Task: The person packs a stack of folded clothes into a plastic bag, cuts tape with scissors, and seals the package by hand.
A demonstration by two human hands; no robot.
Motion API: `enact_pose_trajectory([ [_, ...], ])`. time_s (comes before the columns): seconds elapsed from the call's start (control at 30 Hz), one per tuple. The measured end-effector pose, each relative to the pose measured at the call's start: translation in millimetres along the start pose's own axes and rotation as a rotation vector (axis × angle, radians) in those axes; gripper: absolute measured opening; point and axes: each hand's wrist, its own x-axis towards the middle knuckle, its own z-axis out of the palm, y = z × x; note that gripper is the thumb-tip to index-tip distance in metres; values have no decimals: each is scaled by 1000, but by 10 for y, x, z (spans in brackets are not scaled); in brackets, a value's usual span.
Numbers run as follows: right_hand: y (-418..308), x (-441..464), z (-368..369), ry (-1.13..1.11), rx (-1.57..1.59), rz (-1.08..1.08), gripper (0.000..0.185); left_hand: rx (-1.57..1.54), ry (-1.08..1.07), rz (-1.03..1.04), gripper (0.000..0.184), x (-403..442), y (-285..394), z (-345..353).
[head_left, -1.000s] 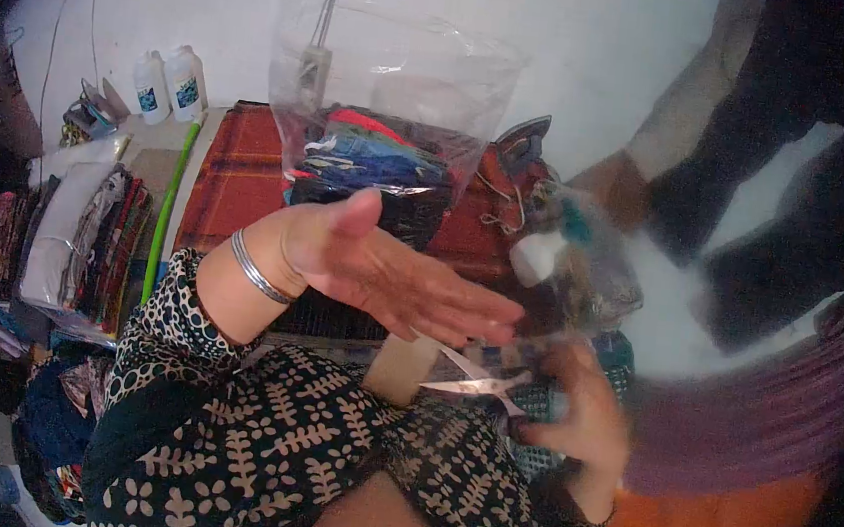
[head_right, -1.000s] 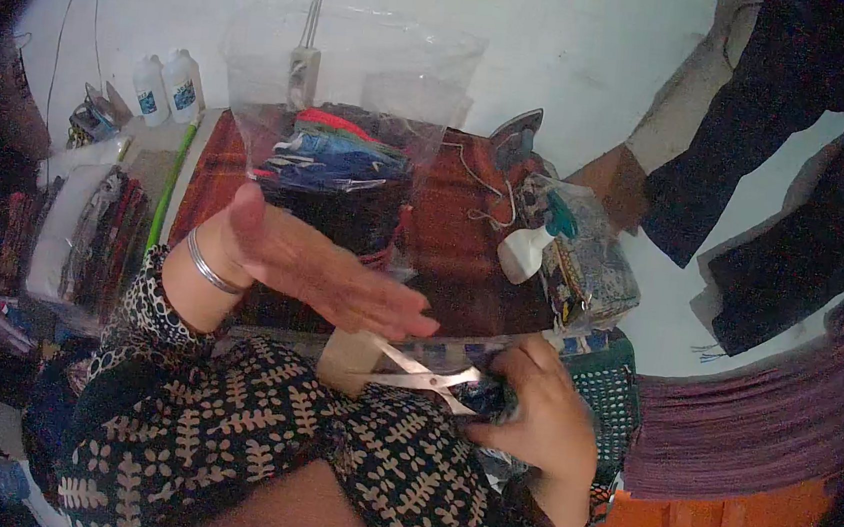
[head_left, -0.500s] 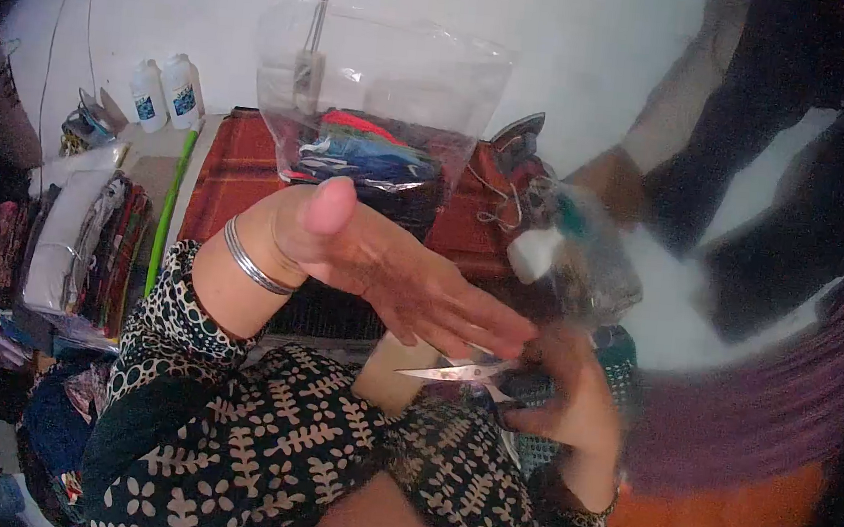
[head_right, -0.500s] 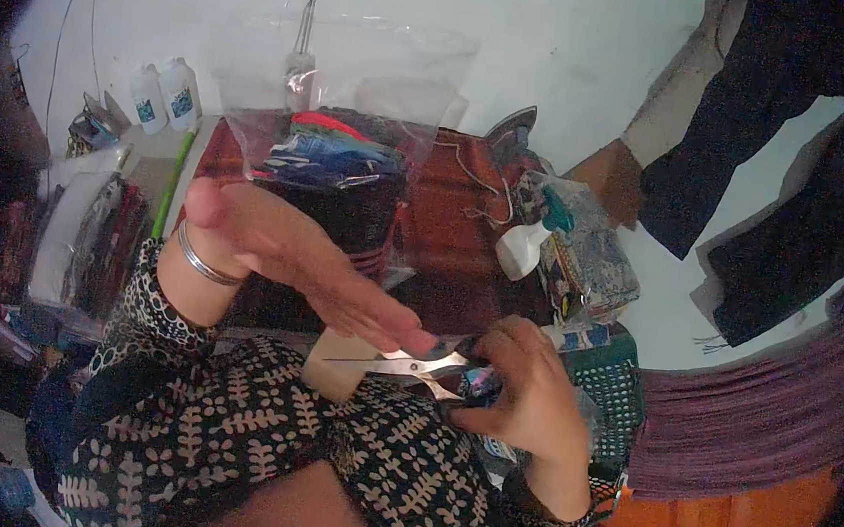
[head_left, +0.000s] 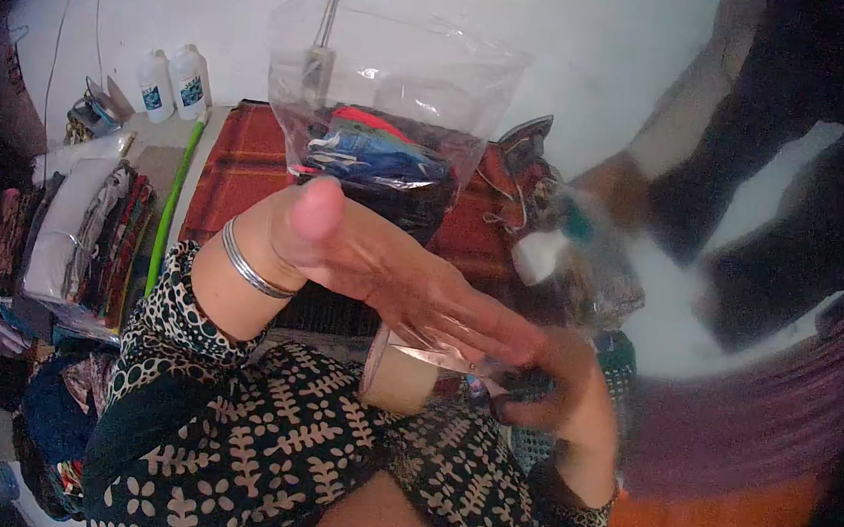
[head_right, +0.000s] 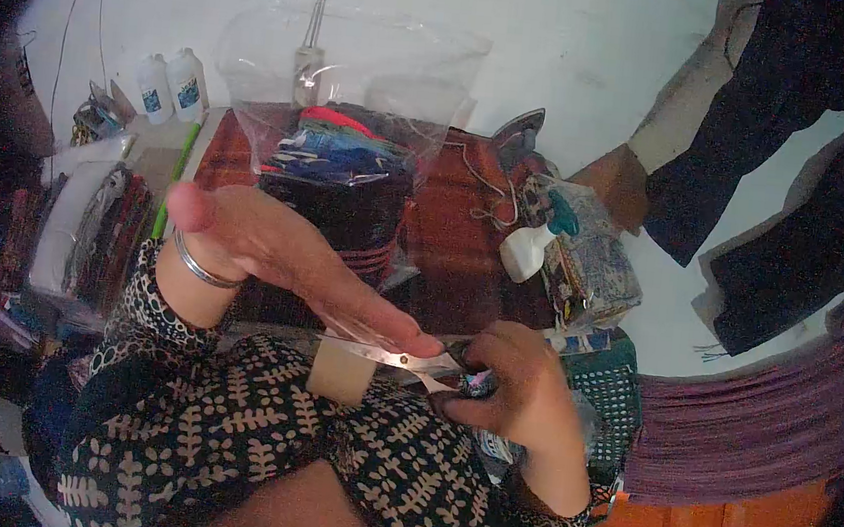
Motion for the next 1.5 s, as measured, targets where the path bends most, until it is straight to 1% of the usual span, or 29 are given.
enact_pose_trajectory([
  [0.17, -33, 26, 29, 17, 9, 5, 44, 18, -68, -26, 150, 22, -70, -50],
  [0.27, 30, -18, 63, -16, 34, 34, 44, 28, -68, -11, 151, 23, -89, -48],
  [0.37, 52, -41, 65, -33, 33, -25, 45, 76, -101, 26, 151, 3, -125, -50],
  [0.4, 19, -36, 73, -20, 9, 4, 47, -14, -15, -18, 151, -24, -115, -2],
  [0.47, 6, -60, 72, -6, -17, 32, 48, -104, 69, -65, 150, -78, -71, 58],
  [0.53, 55, -143, 37, -13, -59, 119, 52, -9, 303, -56, 135, -140, -7, 89],
  [0.57, 142, -220, 32, -9, -59, 117, 52, -7, 302, -60, 135, -200, 13, 108],
  [0.63, 480, -400, 79, -30, -46, 206, 51, -168, 496, -81, 137, -326, 27, 138],
  [0.67, 665, -434, 126, -27, -46, 208, 51, -169, 494, -84, 137, -360, 14, 135],
  [0.73, 1115, -512, 313, -107, 268, 744, 47, -160, 626, -100, 138, -360, -41, 134],
  [0.77, 1455, -489, 489, -149, 224, 816, 49, -168, 617, -108, 138, -344, -47, 138],
  [0.8, 1801, -433, 673, -199, 185, 898, 52, -189, 660, -96, 138, -316, -33, 113],
  [0.83, 2077, -371, 921, -202, 58, 986, 53, -196, 703, -88, 137, -293, -35, 111],
  [0.87, 2269, -277, 1126, -204, -73, 1067, 55, -196, 694, -96, 137, -272, -39, 108],
  [0.9, 2357, -172, 1273, -196, -69, 1069, 55, -163, 740, -102, 138, -252, -49, 106],
  [0.93, 2385, -49, 1399, -266, -145, 1130, 54, -130, 788, -106, 138, -229, -58, 104],
  [0.97, 2419, 45, 1478, -338, -220, 1188, 54, -129, 786, -115, 138, -194, -66, 95],
  [1.0, 2404, 168, 1481, -333, -211, 1188, 54, -80, 806, -100, 137, -155, -76, 72],
  [1.07, 2351, 323, 1519, -398, -248, 1373, 49, -44, 823, -105, 136, -98, -92, 63],
  [1.1, 2314, 350, 1493, -395, -234, 1379, 49, 2, 845, -77, 135, -72, -111, 60],
  [1.17, 2212, 365, 1353, -419, -313, 1171, 47, 39, 862, -57, 134, 18, -91, 54],
  [1.2, 2149, 327, 1308, -415, -305, 1182, 47, 52, 887, -14, 133, 36, -98, 60],
  [1.23, 1848, 362, 1094, -281, 54, 1048, 46, 67, 910, 35, 132, 47, -101, 59],
  [1.27, 1590, 409, 899, -142, 392, 889, 46, 62, 901, 41, 132, 48, -94, 48],
  [1.33, 1190, 246, 854, -23, 967, 491, 47, 93, 929, 51, 132, 45, -132, 51],
  [1.37, 990, 177, 848, -18, 962, 499, 47, 86, 922, 54, 132, 49, -151, 43],
  [1.43, 686, 61, 886, -17, 964, 232, 33, 80, 924, 80, 130, 55, -220, 31],
  [1.5, 519, 83, 822, -37, 933, 220, 31, 97, 937, 80, 127, 88, -164, 41],
])
